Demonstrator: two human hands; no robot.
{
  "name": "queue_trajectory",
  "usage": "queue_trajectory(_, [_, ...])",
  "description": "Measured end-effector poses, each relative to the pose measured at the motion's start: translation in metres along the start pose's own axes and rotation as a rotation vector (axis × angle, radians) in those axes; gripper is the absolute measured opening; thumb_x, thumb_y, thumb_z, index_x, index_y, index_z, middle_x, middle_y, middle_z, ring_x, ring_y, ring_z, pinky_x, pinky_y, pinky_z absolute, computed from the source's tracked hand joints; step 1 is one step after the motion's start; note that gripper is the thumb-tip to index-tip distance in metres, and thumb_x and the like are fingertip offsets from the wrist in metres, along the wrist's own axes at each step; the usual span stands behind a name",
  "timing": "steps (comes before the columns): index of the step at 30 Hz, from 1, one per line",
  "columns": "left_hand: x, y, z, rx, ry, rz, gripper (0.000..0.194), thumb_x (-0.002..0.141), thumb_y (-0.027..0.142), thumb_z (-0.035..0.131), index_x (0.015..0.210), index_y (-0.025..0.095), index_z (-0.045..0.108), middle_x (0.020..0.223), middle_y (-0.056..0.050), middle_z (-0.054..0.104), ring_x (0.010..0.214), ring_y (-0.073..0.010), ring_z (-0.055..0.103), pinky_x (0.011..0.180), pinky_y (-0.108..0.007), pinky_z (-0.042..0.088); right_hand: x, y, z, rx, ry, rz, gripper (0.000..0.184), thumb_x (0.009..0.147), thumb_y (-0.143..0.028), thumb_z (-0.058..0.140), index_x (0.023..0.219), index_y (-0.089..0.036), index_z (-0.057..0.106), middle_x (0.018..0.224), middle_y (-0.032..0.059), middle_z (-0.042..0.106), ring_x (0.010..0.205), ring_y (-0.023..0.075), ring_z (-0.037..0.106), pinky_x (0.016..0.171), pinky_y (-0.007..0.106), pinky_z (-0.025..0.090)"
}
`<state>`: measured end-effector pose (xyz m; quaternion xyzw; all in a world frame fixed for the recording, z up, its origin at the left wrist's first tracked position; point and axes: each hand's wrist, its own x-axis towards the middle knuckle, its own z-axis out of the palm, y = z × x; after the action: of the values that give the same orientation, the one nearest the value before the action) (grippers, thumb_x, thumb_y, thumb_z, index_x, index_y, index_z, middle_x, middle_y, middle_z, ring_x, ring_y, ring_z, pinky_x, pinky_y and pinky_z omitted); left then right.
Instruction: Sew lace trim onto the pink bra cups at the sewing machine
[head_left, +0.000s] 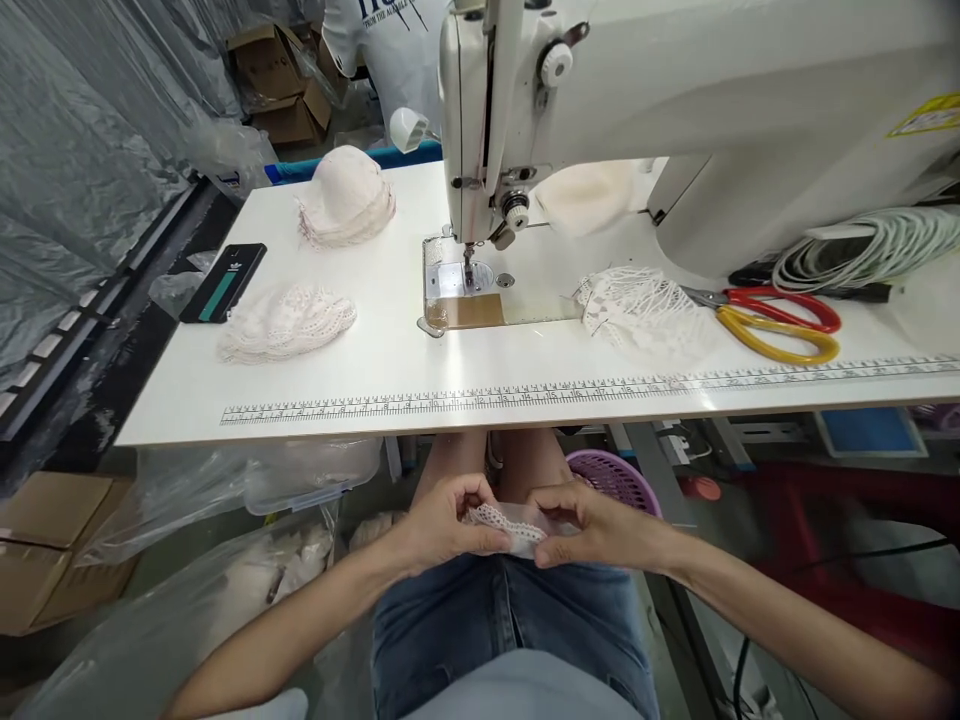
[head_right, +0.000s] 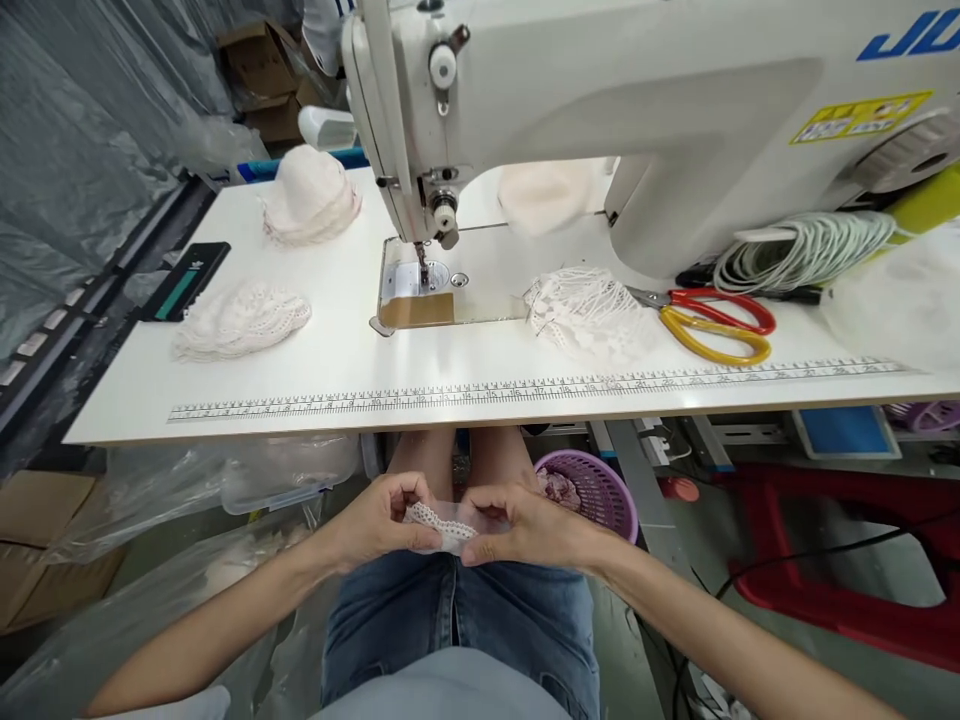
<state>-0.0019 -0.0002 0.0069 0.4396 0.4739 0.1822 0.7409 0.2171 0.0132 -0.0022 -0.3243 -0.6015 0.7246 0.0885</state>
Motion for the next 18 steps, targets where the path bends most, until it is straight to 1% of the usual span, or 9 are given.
queue_trajectory(3, [0.002, 0.0, -0.001, 0.029, 0.007, 0.006, 0.035, 0.058, 0.029, 0.08, 0.08, 0.013, 0.058, 0.066, 0.003, 0.052, 0.06, -0.0076, 0.043, 0.054, -0.018, 0.032, 0.005, 0.006, 0.003, 0.042, 0.016, 0.019, 0.035, 0.076, -0.049, 0.063, 0.073, -0.014, 0.061, 0.066, -0.0029, 0.048, 0.061, 0.0096, 0.041, 0.055, 0.021, 0.03])
queue_trajectory(5, [0.001, 0.002, -0.004, 0.066, -0.018, -0.005, 0.035, 0.059, 0.027, 0.079, 0.085, 0.013, 0.061, 0.071, 0.002, 0.055, 0.064, -0.0087, 0.046, 0.058, -0.019, 0.034, 0.006, 0.009, 0.003, 0.055, 0.013, 0.029, 0.034, 0.077, -0.048, 0.063, 0.072, -0.014, 0.061, 0.067, -0.0025, 0.049, 0.063, 0.0102, 0.042, 0.056, 0.022, 0.031])
queue_trajectory(8, [0.0, 0.003, -0.01, 0.148, -0.079, -0.053, 0.03, 0.061, 0.029, 0.077, 0.083, 0.013, 0.063, 0.068, 0.002, 0.054, 0.064, -0.0092, 0.045, 0.058, -0.019, 0.032, 0.005, 0.014, -0.001, 0.046, -0.011, 0.04, 0.032, 0.077, -0.046, 0.063, 0.07, -0.015, 0.06, 0.065, -0.003, 0.047, 0.063, 0.0104, 0.042, 0.057, 0.021, 0.03])
queue_trajectory(11, [0.001, 0.003, -0.014, 0.209, -0.132, -0.081, 0.026, 0.065, 0.036, 0.074, 0.075, 0.013, 0.064, 0.063, 0.004, 0.049, 0.06, -0.0084, 0.04, 0.055, -0.019, 0.028, 0.005, 0.017, -0.004, 0.043, -0.02, 0.054, 0.031, 0.078, -0.047, 0.061, 0.074, -0.016, 0.06, 0.068, -0.0025, 0.049, 0.065, 0.0112, 0.044, 0.058, 0.021, 0.032])
queue_trajectory(13, [0.003, 0.002, -0.014, 0.252, -0.119, -0.047, 0.027, 0.068, 0.039, 0.071, 0.07, 0.013, 0.064, 0.064, 0.003, 0.046, 0.06, -0.0084, 0.039, 0.054, -0.019, 0.027, 0.005, 0.017, -0.004, 0.047, -0.025, 0.06, 0.031, 0.08, -0.047, 0.06, 0.081, -0.016, 0.062, 0.071, -0.0016, 0.052, 0.067, 0.0118, 0.046, 0.06, 0.022, 0.034])
queue_trajectory(15, [0.005, 0.001, -0.013, 0.293, -0.066, 0.019, 0.027, 0.067, 0.038, 0.072, 0.065, 0.012, 0.063, 0.068, 0.002, 0.047, 0.063, -0.0087, 0.04, 0.055, -0.019, 0.028, 0.006, 0.015, -0.003, 0.05, -0.026, 0.061, 0.032, 0.08, -0.047, 0.06, 0.085, -0.016, 0.063, 0.073, -0.0011, 0.053, 0.068, 0.0119, 0.047, 0.062, 0.022, 0.035])
queue_trajectory(17, [0.005, 0.0, -0.012, 0.286, -0.026, 0.066, 0.024, 0.064, 0.033, 0.074, 0.063, 0.012, 0.062, 0.075, 0.001, 0.051, 0.067, -0.0094, 0.043, 0.057, -0.019, 0.031, 0.008, 0.012, -0.002, 0.045, -0.017, 0.048, 0.032, 0.08, -0.048, 0.059, 0.082, -0.016, 0.064, 0.071, -0.0013, 0.052, 0.067, 0.0115, 0.045, 0.061, 0.022, 0.035])
queue_trajectory(18, [0.005, -0.001, -0.012, 0.268, -0.025, 0.065, 0.023, 0.064, 0.031, 0.074, 0.063, 0.012, 0.062, 0.076, 0.001, 0.052, 0.068, -0.0096, 0.045, 0.058, -0.019, 0.031, 0.009, 0.011, -0.002, 0.041, -0.009, 0.035, 0.032, 0.081, -0.047, 0.059, 0.08, -0.016, 0.065, 0.07, -0.0015, 0.051, 0.067, 0.0113, 0.045, 0.061, 0.022, 0.034])
